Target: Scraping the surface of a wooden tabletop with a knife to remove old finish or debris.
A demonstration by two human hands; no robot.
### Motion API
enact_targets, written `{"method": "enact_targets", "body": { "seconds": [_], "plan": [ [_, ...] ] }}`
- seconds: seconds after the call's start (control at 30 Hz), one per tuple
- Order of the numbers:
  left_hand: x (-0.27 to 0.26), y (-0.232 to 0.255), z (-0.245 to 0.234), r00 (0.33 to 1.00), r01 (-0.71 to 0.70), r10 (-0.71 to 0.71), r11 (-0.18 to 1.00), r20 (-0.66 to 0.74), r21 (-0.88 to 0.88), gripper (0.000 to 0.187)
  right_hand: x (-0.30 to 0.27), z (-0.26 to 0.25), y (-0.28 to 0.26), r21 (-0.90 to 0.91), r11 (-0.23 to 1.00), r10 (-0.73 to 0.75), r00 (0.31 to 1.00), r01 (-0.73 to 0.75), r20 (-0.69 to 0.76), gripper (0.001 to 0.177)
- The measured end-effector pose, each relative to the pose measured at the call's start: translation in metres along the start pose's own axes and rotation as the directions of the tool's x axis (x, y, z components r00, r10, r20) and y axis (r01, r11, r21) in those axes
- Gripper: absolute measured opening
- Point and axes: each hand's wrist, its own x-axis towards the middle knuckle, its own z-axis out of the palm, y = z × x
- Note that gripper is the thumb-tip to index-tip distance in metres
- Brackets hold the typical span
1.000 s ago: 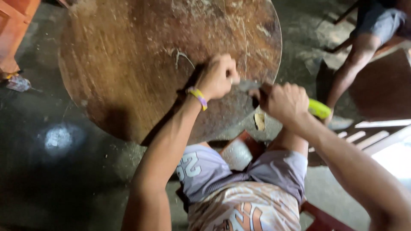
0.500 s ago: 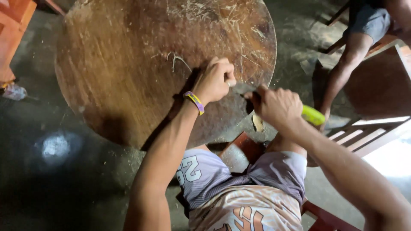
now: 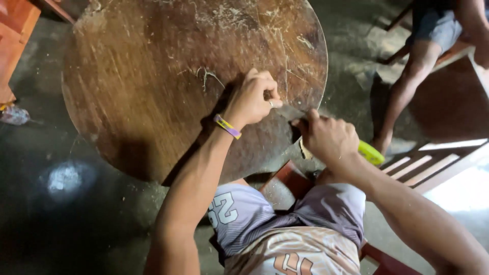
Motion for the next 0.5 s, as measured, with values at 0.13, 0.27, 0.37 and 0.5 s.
{"method": "enact_targets", "body": {
  "seconds": [0.13, 0.27, 0.37, 0.5],
  "plan": [
    [-0.007, -0.011, 0.012, 0.999, 0.027, -0.027, 0.999, 0.026, -0.030, 0.018, -0.006, 0.050, 0.009, -0.249, 0.969, -0.110, 0.910, 0.008, -0.400, 0.038],
    [0.001, -0.002, -0.019, 0.979, 0.052, -0.077, 0.990, -0.190, -0.130, 0.052, 0.011, 0.044, 0.022, -0.106, 0.994, -0.054, 0.989, 0.040, -0.140, 0.032],
    [0.000, -0.007, -0.049, 0.935, 0.052, -0.047, 0.999, -0.350, 0.005, 0.050, 0.031, 0.017, 0.057, 0.110, 0.985, 0.154, 0.972, -0.136, -0.178, 0.045],
    [-0.002, -0.020, -0.064, 0.882, 0.364, -0.350, 0.931, -0.316, -0.016, 0.095, 0.001, 0.033, 0.097, 0.647, 0.762, 0.247, 0.939, -0.036, -0.239, 0.044]
  ]
}}
